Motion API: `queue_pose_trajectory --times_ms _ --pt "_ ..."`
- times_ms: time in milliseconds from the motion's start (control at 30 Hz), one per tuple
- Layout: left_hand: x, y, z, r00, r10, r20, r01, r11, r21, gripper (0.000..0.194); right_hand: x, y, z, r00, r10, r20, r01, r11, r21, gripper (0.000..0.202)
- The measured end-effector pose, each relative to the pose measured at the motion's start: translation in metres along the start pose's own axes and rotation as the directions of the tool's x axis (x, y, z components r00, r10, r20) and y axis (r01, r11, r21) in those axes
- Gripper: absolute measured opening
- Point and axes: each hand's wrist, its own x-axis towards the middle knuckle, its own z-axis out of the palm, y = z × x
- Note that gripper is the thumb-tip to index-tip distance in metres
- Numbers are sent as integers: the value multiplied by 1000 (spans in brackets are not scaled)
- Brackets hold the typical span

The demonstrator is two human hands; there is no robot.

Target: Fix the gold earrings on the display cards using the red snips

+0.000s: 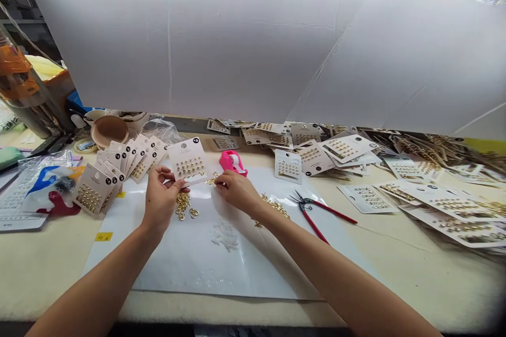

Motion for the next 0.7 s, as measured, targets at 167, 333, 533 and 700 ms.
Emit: queue_pose_trajectory --times_ms 167,333,533,700 --pt "0 2 0 990 -142 5 142 990 -3 41 11 -6 10 1000 12 3 -12 998 -57 16" --pt "-2 1 0 970 -230 76 234 971 -46 24 12 -6 9 999 37 8 -36 994 -100 13" --pt "-6 2 -1 971 -212 109 214 977 -4 16 10 -6 9 999 49 19 -47 993 -105 14" --pt "-4 4 -2 982 -161 103 148 981 126 17 13 -5 8 998 56 27 -54 997 -54 10"
